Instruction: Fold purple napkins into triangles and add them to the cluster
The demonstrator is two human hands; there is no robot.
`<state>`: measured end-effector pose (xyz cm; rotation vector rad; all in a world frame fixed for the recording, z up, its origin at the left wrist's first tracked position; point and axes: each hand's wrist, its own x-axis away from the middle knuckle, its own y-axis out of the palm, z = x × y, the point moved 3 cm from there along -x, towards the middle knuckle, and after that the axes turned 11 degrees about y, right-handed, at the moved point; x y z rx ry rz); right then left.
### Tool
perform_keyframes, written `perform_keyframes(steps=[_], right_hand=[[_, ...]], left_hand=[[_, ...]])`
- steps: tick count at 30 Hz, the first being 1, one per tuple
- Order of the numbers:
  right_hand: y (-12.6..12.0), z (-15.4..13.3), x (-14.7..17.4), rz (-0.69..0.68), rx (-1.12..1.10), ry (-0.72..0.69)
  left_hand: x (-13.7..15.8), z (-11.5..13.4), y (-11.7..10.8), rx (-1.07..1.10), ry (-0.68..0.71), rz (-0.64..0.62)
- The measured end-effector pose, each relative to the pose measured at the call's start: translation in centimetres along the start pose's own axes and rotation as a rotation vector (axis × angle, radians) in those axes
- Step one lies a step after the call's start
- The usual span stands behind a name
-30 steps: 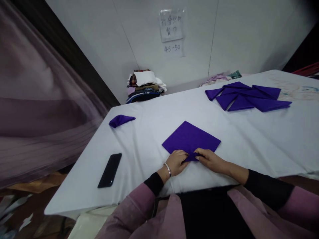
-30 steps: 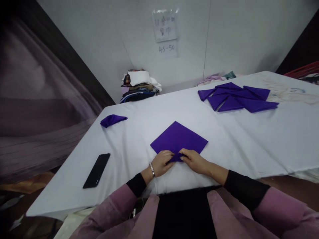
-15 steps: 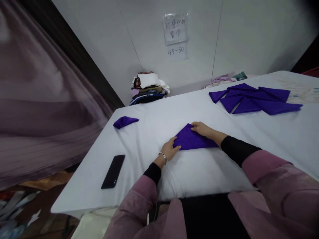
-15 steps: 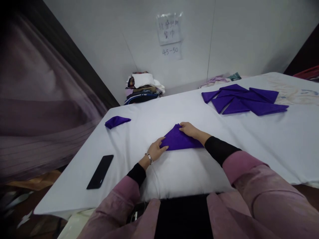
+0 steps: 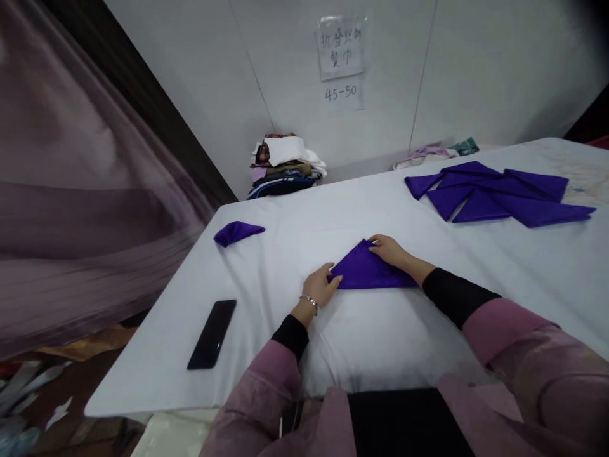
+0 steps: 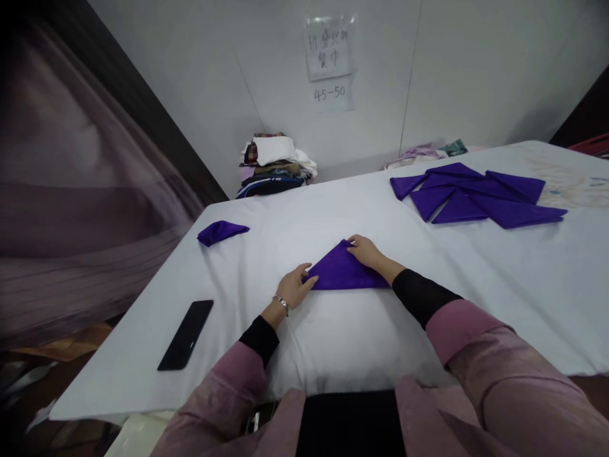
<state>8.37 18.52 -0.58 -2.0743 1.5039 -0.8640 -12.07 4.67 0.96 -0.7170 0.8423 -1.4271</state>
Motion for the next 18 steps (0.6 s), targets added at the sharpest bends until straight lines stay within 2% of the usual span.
perform_keyframes(steps=[8, 18], right_hand=[[-0.2, -0.3, -0.1, 0.067, 0.083, -0.017], [0.6, -0.6, 0.6, 0.142, 0.267, -0.138]], left_hand=[[-2.4, 1.5, -0.2, -0.071, -0.032, -0.123], [-1.0, 0.3, 0.8, -0.052, -0.026, 0.026]])
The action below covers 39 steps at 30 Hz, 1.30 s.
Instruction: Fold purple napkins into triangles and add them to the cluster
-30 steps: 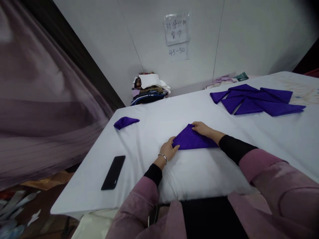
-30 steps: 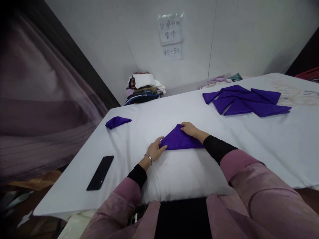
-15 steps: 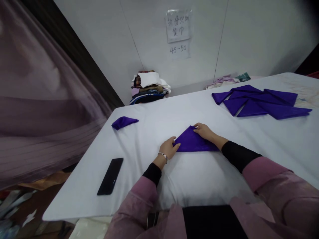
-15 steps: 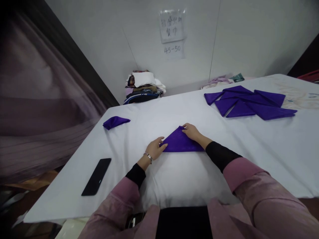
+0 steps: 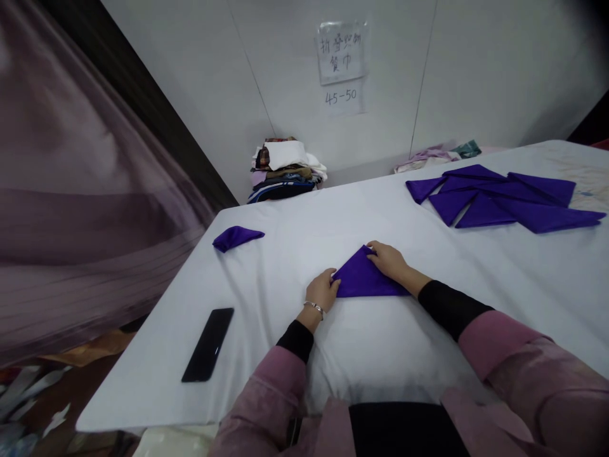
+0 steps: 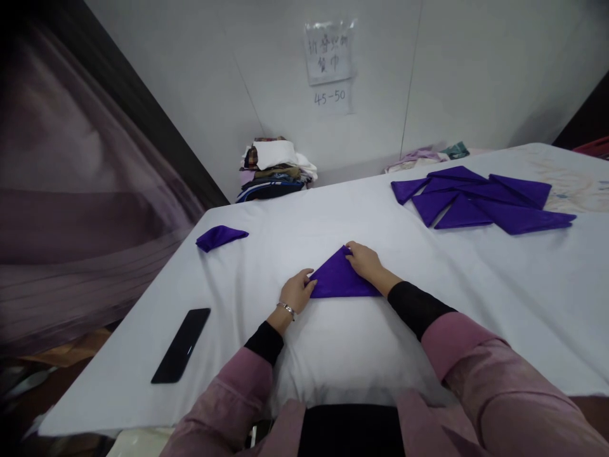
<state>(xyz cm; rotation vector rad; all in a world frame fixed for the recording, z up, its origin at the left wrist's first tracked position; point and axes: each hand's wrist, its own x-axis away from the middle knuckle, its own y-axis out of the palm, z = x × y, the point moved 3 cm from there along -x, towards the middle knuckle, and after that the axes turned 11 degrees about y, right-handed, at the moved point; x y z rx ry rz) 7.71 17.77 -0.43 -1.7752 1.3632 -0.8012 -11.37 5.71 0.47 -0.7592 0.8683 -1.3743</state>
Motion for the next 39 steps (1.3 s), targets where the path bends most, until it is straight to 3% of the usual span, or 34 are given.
perform_keyframes(steps=[11, 20, 27, 32, 39], right_hand=[[0.2, 0.1, 0.0, 0.058, 0.041, -0.048], [0.5, 0.9, -0.2, 0.092, 0.019, -0.063], [1.0, 1.7, -0.6, 0.122, -0.004, -0.096], [0.8, 1.8, -0.8, 0.110, -0.006, -0.094], [0.4, 1.4, -0.7, 0.095, 0.000, -0.098]], left_hand=[[1.3, -1.2, -0.8, -0.007, -0.013, 0.065], [4.3, -4.0, -1.7, 0.253, 0.010, 0.161], [5.3, -4.9, -2.3, 0.110, -0.031, 0.245], [5.3, -4.3, -2.1, 0.079, 0.036, 0.188], [4.7, -4.1, -1.8, 0.046, 0.019, 0.157]])
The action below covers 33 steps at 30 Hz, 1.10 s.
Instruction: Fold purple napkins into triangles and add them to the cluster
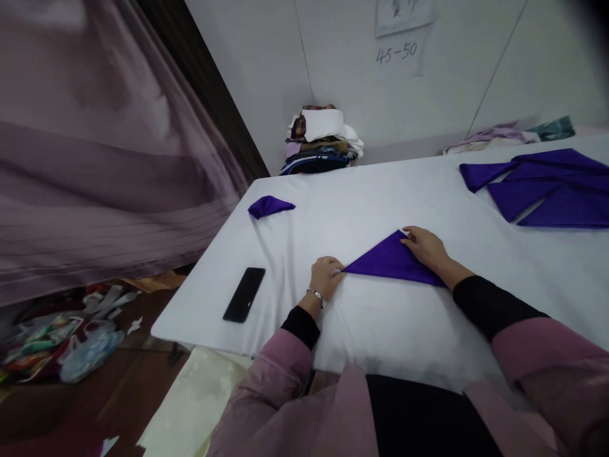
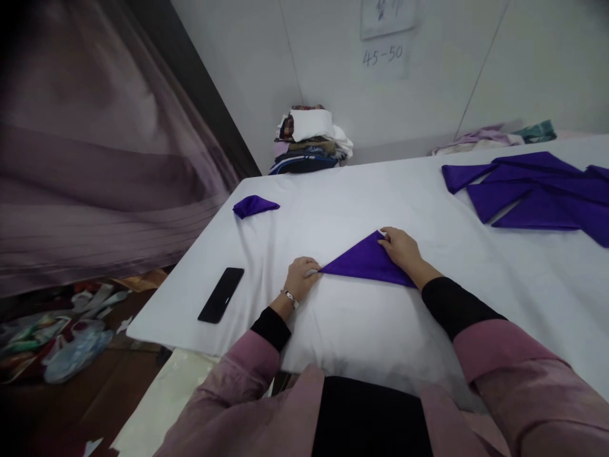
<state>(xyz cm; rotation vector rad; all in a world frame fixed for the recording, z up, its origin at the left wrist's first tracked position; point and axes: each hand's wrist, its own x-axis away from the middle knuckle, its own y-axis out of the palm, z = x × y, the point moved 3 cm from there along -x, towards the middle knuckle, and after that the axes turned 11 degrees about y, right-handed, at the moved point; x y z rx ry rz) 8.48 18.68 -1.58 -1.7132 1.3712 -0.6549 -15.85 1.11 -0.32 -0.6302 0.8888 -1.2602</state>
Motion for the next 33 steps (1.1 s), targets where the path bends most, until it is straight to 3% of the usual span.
perform_keyframes(steps=[25, 33], right_hand=[[0.4, 0.5, 0.0, 0.048, 0.062, -0.129], [0.8, 1.2, -0.5, 0.059, -0.017, -0.095]], left_hand=[[0.3, 1.4, 0.8, -0.127, -0.025, -0.024], [0.0, 2.1, 1.1, -0.161, -0.088, 0.061]])
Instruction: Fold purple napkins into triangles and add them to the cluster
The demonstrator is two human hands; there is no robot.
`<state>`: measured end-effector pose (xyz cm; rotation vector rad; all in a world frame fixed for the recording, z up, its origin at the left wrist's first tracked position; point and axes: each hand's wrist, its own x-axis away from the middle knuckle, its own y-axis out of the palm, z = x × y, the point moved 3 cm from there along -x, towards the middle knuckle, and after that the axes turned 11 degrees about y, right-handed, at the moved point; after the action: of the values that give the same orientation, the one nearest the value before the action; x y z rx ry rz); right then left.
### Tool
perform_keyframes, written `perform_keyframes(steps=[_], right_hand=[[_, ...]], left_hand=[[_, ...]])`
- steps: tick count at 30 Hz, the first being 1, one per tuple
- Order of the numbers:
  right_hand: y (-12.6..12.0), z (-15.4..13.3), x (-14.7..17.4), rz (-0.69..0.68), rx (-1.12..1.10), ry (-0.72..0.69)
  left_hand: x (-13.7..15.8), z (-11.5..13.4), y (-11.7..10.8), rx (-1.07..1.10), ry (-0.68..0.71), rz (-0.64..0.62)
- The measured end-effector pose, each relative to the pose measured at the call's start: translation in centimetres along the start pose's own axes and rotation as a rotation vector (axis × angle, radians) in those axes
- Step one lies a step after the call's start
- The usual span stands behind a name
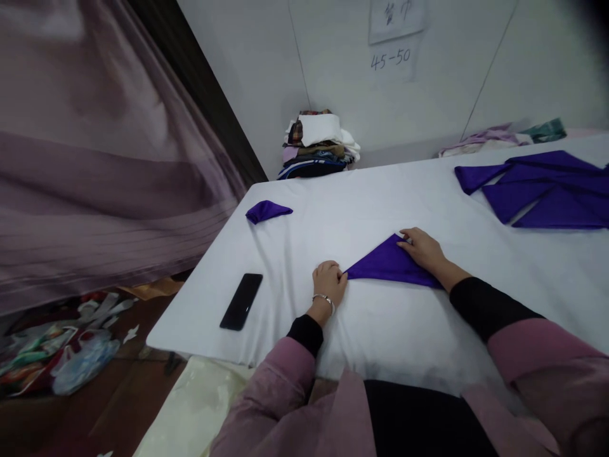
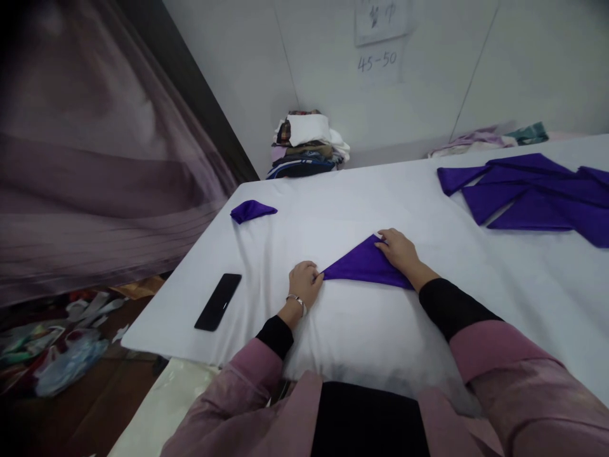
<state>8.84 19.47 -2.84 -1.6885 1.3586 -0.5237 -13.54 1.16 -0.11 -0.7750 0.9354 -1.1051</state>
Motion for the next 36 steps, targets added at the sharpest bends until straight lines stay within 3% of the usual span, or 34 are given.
perform_keyframes(steps=[8, 12, 15, 17, 21, 26, 36], right_hand=[[0.0, 0.5, -1.0, -0.072, -0.045, 0.059], [-0.1, 0.3, -1.2, -0.095, -0.035, 0.051], [-0.2, 0.1, -1.3, -0.112, 0.000, 0.044], [-0.3, -0.1, -1.4, -0.122, 0.033, 0.051], [-0.4, -0.5, -1.5, -0.133, 0.076, 0.080], [-0.5, -0.8, -1.6, -0.144, 0.117, 0.101], [-0.7, -1.1, -1.4, -0.138, 0.090, 0.113]], left_hand=[[-0.3, 0.2, -0.4, 0.009, 0.014, 0.081], [-0.8, 4.1, -0.5, 0.037, 0.330, 0.066], [-1.4, 6.9, 1.0, -0.007, 0.560, -0.108], [-1.8, 7.5, 2.5, -0.068, 0.618, -0.218], [-2.3, 6.4, 4.7, -0.149, 0.588, -0.342], [-2.2, 5.7, 5.0, -0.164, 0.591, -0.350], [-4.3, 8.9, 4.7, -0.165, 0.635, -0.324]])
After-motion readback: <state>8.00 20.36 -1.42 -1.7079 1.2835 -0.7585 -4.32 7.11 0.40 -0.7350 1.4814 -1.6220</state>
